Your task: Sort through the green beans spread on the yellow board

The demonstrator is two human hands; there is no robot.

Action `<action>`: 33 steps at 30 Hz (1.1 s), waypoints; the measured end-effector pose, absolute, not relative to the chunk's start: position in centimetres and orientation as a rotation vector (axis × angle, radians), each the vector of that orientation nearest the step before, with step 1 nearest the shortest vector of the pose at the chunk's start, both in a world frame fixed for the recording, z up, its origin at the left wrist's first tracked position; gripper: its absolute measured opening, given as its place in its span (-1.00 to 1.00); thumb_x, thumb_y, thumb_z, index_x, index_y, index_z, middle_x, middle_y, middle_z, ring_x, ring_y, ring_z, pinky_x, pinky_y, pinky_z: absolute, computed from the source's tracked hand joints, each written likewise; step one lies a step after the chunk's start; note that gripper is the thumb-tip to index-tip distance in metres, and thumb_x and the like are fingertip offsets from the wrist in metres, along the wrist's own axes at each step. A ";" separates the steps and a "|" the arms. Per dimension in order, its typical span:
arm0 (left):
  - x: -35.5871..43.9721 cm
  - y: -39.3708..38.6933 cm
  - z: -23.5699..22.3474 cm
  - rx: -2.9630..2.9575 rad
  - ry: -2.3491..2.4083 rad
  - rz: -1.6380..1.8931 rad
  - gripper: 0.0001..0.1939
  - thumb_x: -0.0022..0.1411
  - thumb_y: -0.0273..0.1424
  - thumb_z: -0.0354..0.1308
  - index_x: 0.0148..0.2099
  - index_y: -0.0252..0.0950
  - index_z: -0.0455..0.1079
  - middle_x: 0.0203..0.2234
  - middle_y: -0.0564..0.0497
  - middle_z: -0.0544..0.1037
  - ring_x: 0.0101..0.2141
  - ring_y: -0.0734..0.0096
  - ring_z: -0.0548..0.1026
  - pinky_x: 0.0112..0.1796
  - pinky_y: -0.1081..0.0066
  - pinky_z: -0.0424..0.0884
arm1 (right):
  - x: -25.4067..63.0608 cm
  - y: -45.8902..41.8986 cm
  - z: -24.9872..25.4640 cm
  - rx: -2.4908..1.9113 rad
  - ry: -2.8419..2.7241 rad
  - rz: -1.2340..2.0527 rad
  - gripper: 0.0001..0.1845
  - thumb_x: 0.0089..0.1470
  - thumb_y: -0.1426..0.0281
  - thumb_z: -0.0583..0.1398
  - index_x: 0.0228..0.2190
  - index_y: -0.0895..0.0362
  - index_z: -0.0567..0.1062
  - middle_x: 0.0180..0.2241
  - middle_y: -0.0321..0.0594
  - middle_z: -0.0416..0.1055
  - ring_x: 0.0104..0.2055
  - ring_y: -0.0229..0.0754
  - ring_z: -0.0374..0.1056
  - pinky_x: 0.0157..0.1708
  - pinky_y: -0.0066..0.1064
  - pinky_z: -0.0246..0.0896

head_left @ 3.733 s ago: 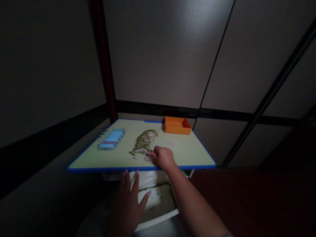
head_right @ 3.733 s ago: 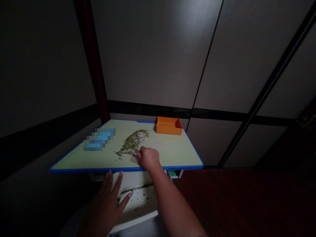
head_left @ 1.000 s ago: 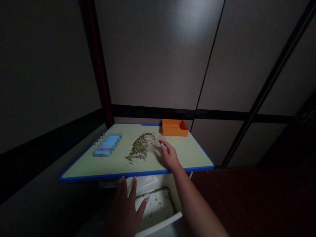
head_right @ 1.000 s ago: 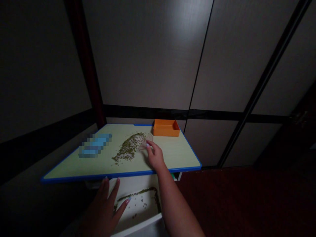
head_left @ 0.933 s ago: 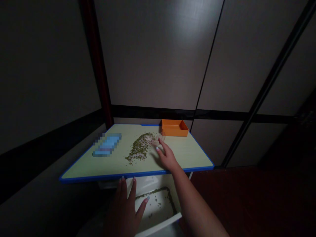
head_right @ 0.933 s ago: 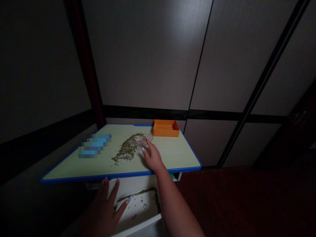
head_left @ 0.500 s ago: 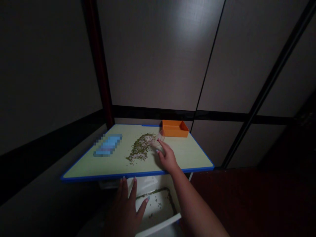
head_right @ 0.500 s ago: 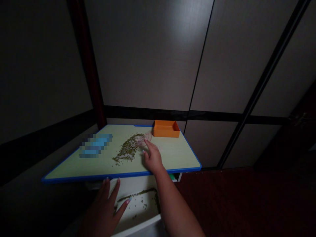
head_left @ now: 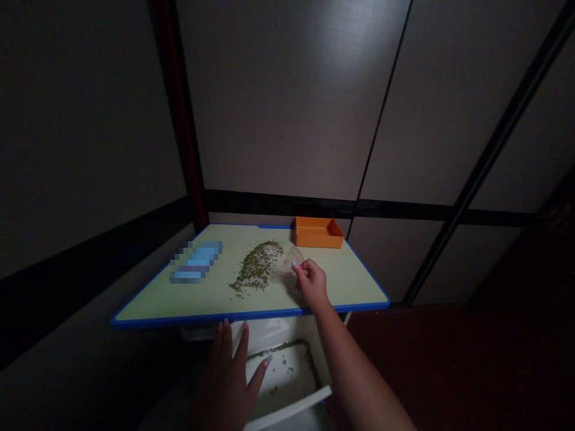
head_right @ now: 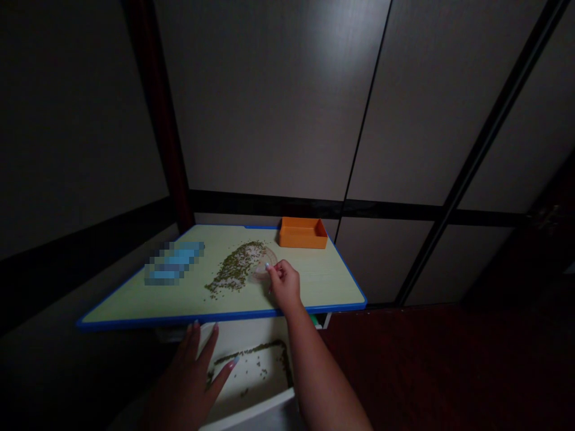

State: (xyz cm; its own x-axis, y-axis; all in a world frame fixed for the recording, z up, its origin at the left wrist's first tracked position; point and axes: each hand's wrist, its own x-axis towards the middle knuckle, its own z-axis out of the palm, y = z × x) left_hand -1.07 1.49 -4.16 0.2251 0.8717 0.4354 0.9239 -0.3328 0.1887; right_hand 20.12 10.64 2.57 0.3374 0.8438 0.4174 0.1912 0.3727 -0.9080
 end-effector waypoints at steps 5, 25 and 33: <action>-1.0 1.4 -3.9 -2.372 -1.753 -0.705 -0.31 0.14 -0.05 0.01 0.19 -0.41 0.29 0.24 -0.39 0.20 0.28 -0.14 0.05 0.13 0.01 0.26 | 20.1 10.6 2.5 -1.132 -1.204 0.606 -0.62 0.00 0.03 0.19 -0.53 0.07 0.29 -0.77 -0.50 0.21 -0.75 -0.33 0.16 -0.70 -0.55 -0.03; -0.9 1.3 -3.7 -2.382 -1.758 -0.714 -0.30 0.14 -0.04 0.00 0.20 -0.40 0.28 0.25 -0.37 0.20 0.29 -0.13 0.05 0.13 0.02 0.26 | 20.5 10.6 2.7 -1.169 -1.199 0.261 -0.67 0.10 0.25 0.14 -0.14 0.16 0.47 -0.10 -0.07 0.51 -0.06 -0.14 0.43 -0.02 -0.31 0.33; -0.9 1.2 -3.4 -2.367 -1.746 -0.685 -0.30 0.13 -0.03 0.02 0.19 -0.38 0.30 0.23 -0.35 0.24 0.27 -0.14 0.09 0.12 0.02 0.27 | 21.0 10.8 2.5 -1.239 -1.172 0.215 -0.72 0.10 0.37 0.08 -0.20 0.18 0.51 -0.18 -0.08 0.53 -0.15 -0.17 0.44 -0.08 -0.34 0.32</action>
